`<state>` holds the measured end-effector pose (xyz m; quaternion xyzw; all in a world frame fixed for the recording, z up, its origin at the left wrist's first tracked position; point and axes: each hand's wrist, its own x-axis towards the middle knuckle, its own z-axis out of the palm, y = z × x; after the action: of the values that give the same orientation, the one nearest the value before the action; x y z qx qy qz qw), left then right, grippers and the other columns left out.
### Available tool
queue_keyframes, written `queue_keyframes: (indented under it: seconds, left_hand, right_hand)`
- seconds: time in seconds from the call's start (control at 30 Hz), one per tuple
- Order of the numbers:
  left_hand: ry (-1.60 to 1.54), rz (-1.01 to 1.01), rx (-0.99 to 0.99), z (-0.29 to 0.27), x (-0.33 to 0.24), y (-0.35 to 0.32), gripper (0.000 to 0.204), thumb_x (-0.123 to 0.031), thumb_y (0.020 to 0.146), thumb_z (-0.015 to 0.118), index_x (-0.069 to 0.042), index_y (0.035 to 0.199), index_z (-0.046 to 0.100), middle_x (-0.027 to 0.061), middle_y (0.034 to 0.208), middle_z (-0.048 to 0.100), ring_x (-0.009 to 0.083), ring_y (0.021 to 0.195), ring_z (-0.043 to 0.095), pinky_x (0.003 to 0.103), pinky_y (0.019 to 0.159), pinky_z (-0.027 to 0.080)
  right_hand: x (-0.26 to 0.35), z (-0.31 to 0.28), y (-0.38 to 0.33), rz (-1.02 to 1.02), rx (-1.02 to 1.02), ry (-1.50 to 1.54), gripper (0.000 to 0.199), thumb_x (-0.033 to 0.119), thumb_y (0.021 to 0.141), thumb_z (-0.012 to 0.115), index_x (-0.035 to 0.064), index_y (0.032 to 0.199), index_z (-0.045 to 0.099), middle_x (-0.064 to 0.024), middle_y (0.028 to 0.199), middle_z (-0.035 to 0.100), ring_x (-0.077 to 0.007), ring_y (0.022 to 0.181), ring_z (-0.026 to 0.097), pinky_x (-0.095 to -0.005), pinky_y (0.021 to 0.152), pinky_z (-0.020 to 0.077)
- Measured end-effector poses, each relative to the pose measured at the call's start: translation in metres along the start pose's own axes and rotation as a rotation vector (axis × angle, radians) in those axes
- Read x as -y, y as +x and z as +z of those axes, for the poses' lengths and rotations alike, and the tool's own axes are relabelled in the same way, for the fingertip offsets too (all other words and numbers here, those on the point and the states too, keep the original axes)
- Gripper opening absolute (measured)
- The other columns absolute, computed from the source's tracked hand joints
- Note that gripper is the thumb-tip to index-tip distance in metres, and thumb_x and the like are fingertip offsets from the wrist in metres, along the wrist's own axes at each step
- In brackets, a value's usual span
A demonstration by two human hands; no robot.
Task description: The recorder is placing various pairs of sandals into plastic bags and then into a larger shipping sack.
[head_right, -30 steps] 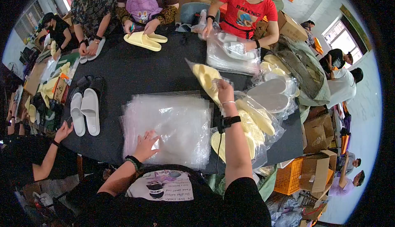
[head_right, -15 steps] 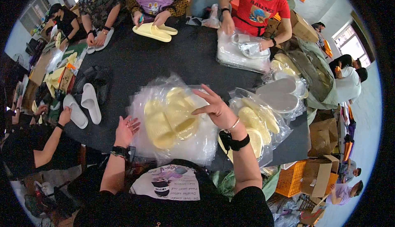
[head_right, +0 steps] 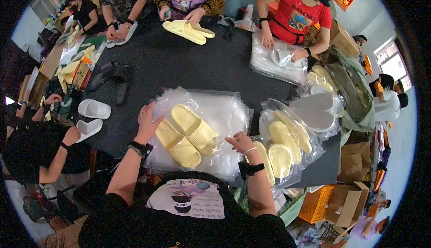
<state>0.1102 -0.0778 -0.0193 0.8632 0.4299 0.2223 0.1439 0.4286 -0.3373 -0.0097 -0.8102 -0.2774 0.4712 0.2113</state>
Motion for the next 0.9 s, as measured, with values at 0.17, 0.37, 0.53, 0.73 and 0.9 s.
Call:
queue_keyframes:
  seconds: [0.17, 0.37, 0.53, 0.73, 0.9]
  left_hand:
    - [-0.176, -0.073, 0.196, 0.01, -0.015, 0.032, 0.052, -0.033, 0.078, 0.074, -0.003, 0.117, 0.057, 0.0149, 0.103, 0.065, 0.0292, 0.096, 0.059, 0.04, 0.082, 0.046]
    - [-0.49, -0.158, 0.323, 0.012, 0.011, 0.02, 0.024, -0.019, 0.08, 0.072, 0.001, 0.09, 0.063, 0.0106, 0.071, 0.065, 0.0166, 0.064, 0.061, 0.03, 0.062, 0.049]
    - [-0.772, -0.421, 0.306, -0.075, -0.04, 0.002, 0.014, -0.011, 0.086, 0.066, 0.0, 0.086, 0.056, 0.0026, 0.059, 0.056, 0.0097, 0.047, 0.051, 0.025, 0.044, 0.039]
    - [-1.039, -0.617, 0.304, -0.144, -0.09, -0.025, 0.015, -0.008, 0.09, 0.06, -0.003, 0.1, 0.05, 0.0003, 0.056, 0.049, 0.0081, 0.043, 0.046, 0.023, 0.039, 0.036]
    - [-1.015, -0.665, 0.336, -0.092, -0.05, -0.048, 0.026, -0.013, 0.092, 0.058, -0.005, 0.115, 0.049, 0.005, 0.069, 0.059, 0.0129, 0.055, 0.057, 0.024, 0.047, 0.042]
  right_hand:
    - [-0.023, -0.002, 0.011, -0.016, 0.106, 0.142, 0.038, 0.031, 0.085, 0.069, -0.0014, 0.101, 0.058, -0.0088, 0.084, 0.067, -0.0177, 0.069, 0.068, -0.0285, 0.054, 0.0525]
    - [-0.029, -0.003, 0.019, -0.12, -0.083, 0.289, 0.021, 0.019, 0.085, 0.069, 0.0003, 0.087, 0.059, -0.0072, 0.077, 0.066, -0.0156, 0.065, 0.066, -0.0277, 0.054, 0.0518]
    - [-0.022, -0.03, 0.029, -0.34, -0.174, 0.603, 0.015, 0.011, 0.087, 0.065, 0.003, 0.094, 0.054, -0.0044, 0.077, 0.062, -0.0129, 0.067, 0.062, -0.0263, 0.058, 0.0506]
    - [0.039, -0.057, 0.036, -0.467, -0.133, 0.703, 0.022, 0.008, 0.088, 0.062, 0.0048, 0.107, 0.051, -0.0031, 0.08, 0.06, -0.0107, 0.066, 0.058, -0.026, 0.057, 0.0486]
    - [0.024, -0.04, 0.081, -0.567, -0.466, 0.273, 0.043, 0.002, 0.082, 0.064, 0.0033, 0.12, 0.044, -0.0133, 0.097, 0.065, -0.0232, 0.078, 0.065, -0.0321, 0.067, 0.0519]
